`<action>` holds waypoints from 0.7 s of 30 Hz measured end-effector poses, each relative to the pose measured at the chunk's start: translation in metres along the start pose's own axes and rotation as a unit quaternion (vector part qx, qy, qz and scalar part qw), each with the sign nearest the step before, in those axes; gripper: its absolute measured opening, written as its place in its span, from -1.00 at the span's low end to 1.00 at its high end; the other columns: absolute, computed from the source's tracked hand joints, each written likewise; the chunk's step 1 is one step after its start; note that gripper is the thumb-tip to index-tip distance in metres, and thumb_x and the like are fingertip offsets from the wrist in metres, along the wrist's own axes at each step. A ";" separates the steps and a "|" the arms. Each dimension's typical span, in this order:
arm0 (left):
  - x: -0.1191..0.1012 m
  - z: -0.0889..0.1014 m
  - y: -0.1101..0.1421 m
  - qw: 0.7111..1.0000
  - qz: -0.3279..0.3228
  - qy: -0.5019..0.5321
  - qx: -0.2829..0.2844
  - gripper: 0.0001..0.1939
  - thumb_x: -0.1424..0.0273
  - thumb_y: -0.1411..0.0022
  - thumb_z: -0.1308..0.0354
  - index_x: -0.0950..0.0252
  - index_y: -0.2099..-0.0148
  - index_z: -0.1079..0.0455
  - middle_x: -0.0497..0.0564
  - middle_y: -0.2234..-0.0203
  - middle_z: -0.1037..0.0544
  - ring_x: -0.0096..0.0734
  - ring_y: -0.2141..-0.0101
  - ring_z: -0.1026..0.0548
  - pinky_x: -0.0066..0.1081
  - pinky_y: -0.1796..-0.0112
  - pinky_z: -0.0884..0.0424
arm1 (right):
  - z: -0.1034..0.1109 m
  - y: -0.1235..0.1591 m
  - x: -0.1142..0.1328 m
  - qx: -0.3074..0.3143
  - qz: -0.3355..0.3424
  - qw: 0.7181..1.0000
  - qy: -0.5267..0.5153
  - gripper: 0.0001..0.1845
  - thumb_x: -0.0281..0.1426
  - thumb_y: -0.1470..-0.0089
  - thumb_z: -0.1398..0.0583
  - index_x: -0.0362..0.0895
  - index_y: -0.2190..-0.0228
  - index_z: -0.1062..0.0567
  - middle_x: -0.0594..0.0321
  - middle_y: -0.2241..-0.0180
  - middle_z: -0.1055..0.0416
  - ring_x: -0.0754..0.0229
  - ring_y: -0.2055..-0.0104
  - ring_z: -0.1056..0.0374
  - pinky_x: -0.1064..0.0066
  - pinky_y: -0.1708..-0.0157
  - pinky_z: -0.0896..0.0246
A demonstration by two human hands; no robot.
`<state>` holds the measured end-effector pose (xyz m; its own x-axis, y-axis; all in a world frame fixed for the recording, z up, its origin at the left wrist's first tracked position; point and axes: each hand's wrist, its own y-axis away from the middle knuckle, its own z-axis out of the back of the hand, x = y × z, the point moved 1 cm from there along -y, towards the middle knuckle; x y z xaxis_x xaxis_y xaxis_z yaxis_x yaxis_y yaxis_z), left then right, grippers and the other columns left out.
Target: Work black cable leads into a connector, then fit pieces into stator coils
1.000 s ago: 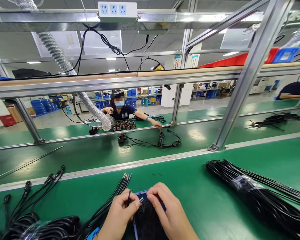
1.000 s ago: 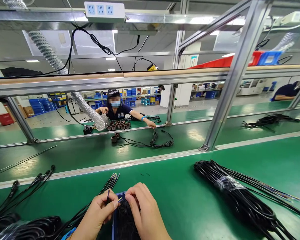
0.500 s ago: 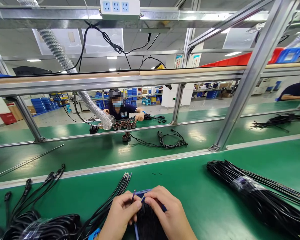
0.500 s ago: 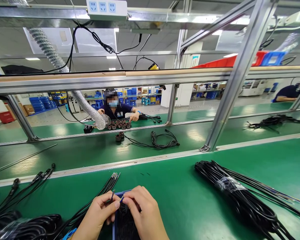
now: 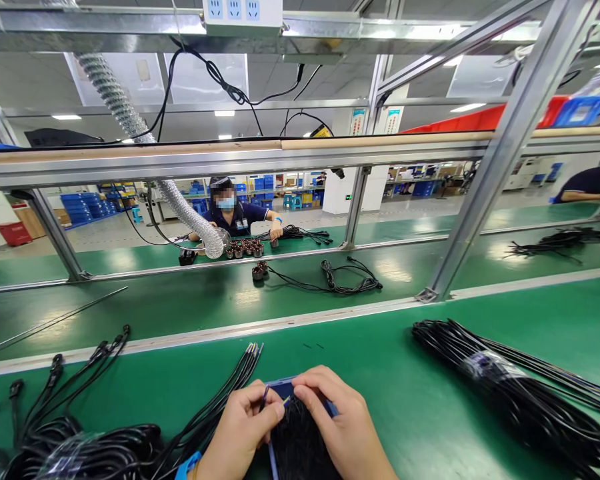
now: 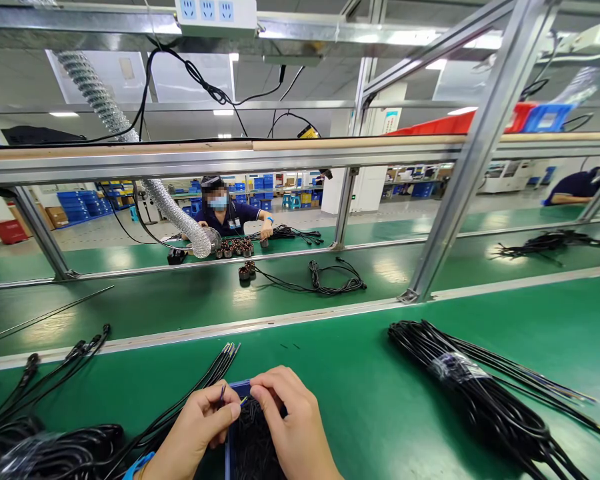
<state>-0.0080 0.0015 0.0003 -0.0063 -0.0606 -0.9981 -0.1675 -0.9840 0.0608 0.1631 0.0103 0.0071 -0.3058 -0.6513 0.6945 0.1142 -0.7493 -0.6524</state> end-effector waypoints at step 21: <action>0.004 0.000 0.003 1.000 -0.014 0.007 -0.011 -0.49 -0.06 0.03 -0.39 0.33 0.39 -0.51 -0.13 0.48 -0.28 -0.61 0.56 -0.21 -0.51 0.58 -0.06 | -0.002 0.001 -0.001 0.034 0.019 0.999 -0.021 -0.86 -0.47 -0.18 -0.26 -0.03 0.30 -0.64 0.30 0.37 -0.61 0.21 0.32 -0.50 0.48 0.27 -0.38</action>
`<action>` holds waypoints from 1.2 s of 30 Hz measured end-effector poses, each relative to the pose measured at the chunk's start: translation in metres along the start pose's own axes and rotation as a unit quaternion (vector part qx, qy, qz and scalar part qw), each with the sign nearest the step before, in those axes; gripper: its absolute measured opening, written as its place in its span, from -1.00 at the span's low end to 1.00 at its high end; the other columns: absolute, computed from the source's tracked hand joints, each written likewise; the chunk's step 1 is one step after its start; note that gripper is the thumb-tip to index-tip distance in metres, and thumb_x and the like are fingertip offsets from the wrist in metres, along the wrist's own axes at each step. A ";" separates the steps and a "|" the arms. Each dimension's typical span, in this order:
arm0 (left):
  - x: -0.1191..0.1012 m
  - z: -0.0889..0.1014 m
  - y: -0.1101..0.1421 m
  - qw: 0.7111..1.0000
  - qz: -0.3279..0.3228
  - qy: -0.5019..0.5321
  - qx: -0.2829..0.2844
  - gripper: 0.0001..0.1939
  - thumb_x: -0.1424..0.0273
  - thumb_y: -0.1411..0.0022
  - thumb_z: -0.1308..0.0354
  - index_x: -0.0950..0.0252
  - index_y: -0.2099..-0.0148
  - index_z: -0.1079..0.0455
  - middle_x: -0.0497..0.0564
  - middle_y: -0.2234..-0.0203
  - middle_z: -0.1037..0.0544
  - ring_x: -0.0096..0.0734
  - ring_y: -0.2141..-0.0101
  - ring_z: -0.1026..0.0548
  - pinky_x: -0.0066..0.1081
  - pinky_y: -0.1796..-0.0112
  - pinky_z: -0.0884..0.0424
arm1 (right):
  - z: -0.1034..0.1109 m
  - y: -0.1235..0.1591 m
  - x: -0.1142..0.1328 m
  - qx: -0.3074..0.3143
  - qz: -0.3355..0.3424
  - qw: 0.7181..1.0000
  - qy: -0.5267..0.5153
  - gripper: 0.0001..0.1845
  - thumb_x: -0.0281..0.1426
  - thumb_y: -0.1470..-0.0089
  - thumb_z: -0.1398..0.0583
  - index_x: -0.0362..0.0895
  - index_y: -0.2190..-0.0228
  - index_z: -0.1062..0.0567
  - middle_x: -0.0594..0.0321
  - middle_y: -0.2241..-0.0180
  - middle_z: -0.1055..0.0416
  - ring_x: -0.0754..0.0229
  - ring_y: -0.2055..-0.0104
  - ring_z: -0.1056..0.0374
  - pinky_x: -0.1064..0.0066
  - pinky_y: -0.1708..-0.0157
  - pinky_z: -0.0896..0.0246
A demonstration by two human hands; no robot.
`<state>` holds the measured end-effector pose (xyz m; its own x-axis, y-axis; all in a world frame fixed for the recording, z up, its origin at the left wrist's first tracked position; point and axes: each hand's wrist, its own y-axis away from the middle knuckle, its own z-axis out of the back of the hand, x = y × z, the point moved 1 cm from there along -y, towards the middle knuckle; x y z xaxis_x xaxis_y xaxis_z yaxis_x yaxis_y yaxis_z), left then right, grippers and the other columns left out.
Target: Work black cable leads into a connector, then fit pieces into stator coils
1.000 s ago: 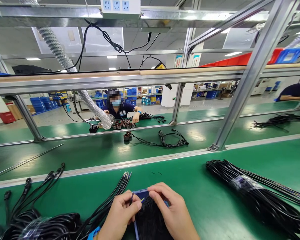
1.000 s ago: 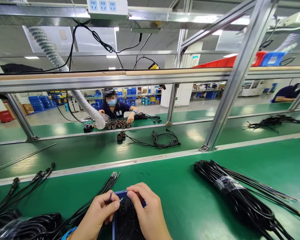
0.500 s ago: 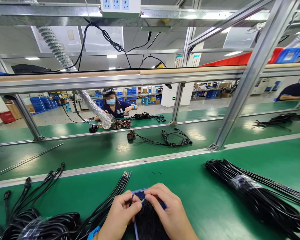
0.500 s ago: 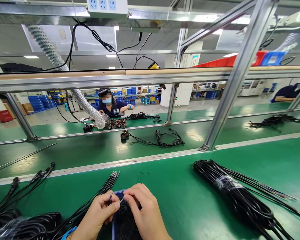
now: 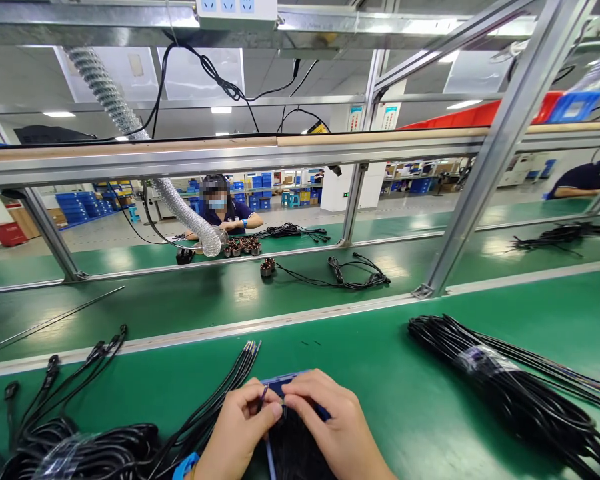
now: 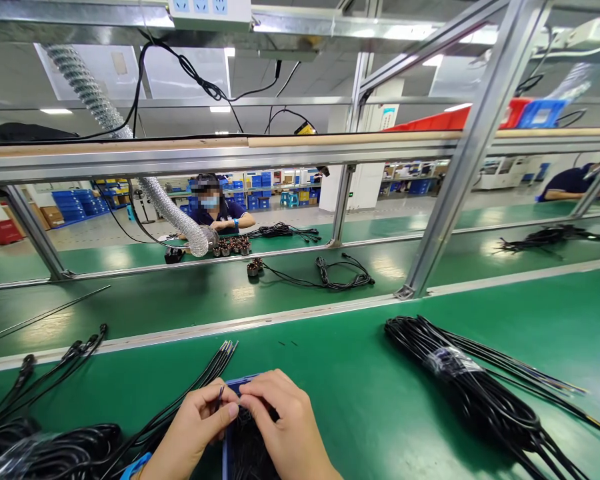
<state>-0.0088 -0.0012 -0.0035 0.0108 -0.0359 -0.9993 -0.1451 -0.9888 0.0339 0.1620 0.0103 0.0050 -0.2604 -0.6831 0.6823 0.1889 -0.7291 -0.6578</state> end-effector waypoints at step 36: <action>0.003 -0.001 0.001 0.998 0.029 0.020 0.047 -0.43 -0.09 -0.01 -0.35 0.34 0.26 -0.44 -0.19 0.57 -0.24 -0.63 0.61 -0.15 -0.52 0.57 -0.05 | 0.008 -0.007 0.004 0.068 -0.054 0.996 0.015 -0.73 -0.31 -0.31 -0.14 -0.08 0.39 -0.58 0.22 0.36 -0.56 0.15 0.27 -0.44 0.37 0.23 -0.34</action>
<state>-0.0080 -0.0026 -0.0069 0.0399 -0.0996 -0.9942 -0.2386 -0.9672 0.0873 0.1678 0.0126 0.0148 -0.3142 -0.6004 0.7354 0.2852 -0.7985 -0.5301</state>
